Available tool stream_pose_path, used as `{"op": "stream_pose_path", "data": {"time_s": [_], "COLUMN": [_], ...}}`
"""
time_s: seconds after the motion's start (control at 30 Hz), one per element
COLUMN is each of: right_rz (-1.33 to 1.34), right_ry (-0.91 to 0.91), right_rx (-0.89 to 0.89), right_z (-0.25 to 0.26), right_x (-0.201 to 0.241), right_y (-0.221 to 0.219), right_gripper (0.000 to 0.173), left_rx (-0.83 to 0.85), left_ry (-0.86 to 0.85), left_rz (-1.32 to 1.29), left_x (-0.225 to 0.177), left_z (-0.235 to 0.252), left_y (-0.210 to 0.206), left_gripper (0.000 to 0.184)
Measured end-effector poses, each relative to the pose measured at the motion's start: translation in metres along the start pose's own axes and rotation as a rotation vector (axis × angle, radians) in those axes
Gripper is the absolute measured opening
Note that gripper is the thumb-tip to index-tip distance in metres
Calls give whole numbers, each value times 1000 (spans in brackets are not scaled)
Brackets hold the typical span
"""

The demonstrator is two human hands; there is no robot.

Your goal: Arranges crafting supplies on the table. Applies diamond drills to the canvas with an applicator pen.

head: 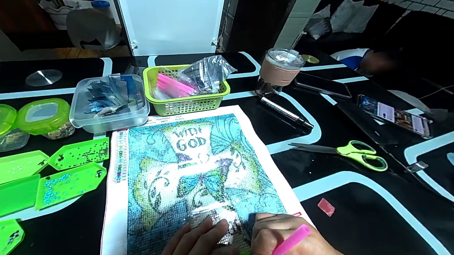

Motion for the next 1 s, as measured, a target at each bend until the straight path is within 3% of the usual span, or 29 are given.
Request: {"op": "stream_pose_path", "data": {"time_s": [0.1, 0.2, 0.3, 0.37, 0.6, 1.0], "right_rz": [117, 258, 179, 86, -70, -141], "right_ry": [-102, -282, -405, -432, -318, -311], "right_rx": [-73, -274, -535, -602, -535, -479], "right_z": [0, -2, -4, -6, -7, -7], "right_x": [-2, -13, -26, -31, -34, -34], "right_y": [6, 23, 45, 52, 46, 42], "right_gripper": [24, 22, 25, 25, 23, 24], "left_rx": [8, 42, 50, 56, 55, 58], "left_ry": [0, 7, 9, 10, 13, 15], "left_rz": [-2, -19, -33, -37, -37, -34], "left_x": [0, 0, 0, 0, 0, 0], "left_z": [0, 1, 2, 2, 2, 1], "left_y": [0, 1, 2, 2, 1, 2], "left_gripper": [42, 44, 45, 46, 46, 45]}}
Point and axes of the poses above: each hand's wrist, its own z-axis towards the middle knuckle, its own y-axis out of the back of the hand, x = y × z, the point moved 4 cm from there along z, towards the middle knuckle, and after that the axes turned 7 degrees about -x, right-handed, at the moved point
